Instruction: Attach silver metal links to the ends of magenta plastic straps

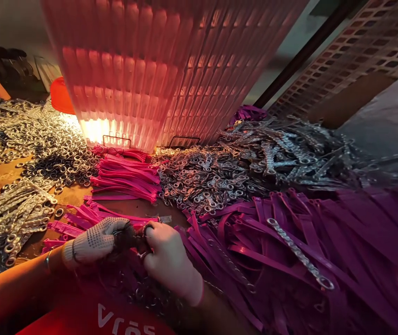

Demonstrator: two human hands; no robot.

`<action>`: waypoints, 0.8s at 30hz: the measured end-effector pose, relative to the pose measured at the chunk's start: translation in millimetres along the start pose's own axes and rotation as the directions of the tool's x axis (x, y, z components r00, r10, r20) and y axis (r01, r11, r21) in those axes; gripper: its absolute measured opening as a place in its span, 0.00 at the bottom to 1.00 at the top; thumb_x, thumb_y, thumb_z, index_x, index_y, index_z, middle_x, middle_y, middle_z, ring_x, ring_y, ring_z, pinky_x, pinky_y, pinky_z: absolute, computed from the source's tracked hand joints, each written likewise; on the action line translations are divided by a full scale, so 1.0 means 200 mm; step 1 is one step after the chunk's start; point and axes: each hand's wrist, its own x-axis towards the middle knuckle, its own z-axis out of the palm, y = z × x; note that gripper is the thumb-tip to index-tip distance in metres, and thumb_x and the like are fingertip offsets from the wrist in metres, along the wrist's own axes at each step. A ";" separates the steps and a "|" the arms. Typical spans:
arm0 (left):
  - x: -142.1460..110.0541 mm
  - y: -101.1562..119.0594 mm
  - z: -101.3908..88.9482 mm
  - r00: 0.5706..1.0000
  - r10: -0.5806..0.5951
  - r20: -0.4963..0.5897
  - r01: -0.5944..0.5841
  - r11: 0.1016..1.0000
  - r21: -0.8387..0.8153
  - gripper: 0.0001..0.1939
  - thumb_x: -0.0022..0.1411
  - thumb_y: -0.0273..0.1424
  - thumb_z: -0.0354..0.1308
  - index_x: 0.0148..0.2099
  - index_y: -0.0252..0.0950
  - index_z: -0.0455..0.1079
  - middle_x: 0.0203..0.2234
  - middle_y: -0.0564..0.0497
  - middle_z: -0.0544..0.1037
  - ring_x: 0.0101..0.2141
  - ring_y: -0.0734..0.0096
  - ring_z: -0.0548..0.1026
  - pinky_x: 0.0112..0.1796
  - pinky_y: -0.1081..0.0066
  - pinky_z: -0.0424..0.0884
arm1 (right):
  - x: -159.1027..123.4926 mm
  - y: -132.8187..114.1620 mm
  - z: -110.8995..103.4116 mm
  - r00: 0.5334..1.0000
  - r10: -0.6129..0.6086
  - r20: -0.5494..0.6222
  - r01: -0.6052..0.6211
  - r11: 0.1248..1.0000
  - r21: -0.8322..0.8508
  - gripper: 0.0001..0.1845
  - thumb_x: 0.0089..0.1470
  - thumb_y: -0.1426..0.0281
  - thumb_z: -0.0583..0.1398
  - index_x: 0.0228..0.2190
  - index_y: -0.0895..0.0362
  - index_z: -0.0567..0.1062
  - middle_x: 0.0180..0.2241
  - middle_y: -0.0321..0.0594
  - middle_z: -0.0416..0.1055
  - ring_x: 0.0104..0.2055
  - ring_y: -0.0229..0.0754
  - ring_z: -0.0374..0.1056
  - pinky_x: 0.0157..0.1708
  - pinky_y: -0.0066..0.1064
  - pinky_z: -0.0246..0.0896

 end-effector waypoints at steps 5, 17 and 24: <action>0.05 -0.02 -0.01 0.987 -0.156 -0.046 0.139 0.955 -0.263 0.10 0.53 0.35 0.60 0.32 0.34 0.65 0.20 0.56 0.67 0.18 0.81 0.62 0.19 0.80 0.57 | -0.01 -0.03 0.07 0.976 0.035 -0.215 -0.074 0.982 -0.176 0.02 0.44 0.71 0.59 0.23 0.57 0.72 0.26 0.44 0.70 0.29 0.43 0.61 0.28 0.33 0.49; 0.28 -0.01 -0.15 0.978 -0.193 -0.079 0.156 0.930 -0.333 0.16 0.54 0.41 0.64 0.36 0.33 0.67 0.19 0.58 0.65 0.14 0.85 0.60 0.14 0.82 0.52 | 0.15 0.29 0.07 0.969 0.241 -0.056 -0.228 0.957 0.179 0.18 0.51 0.79 0.53 0.39 0.56 0.77 0.35 0.42 0.76 0.39 0.44 0.69 0.39 0.32 0.62; 0.33 -0.04 -0.30 0.962 -0.215 -0.170 0.187 0.968 -0.165 0.19 0.53 0.44 0.64 0.31 0.33 0.65 0.13 0.60 0.62 0.11 0.85 0.55 0.12 0.82 0.46 | 0.27 0.45 0.22 0.960 0.241 0.144 -0.192 0.937 -0.292 0.12 0.44 0.80 0.57 0.31 0.61 0.78 0.54 0.53 0.69 0.49 0.52 0.66 0.47 0.41 0.61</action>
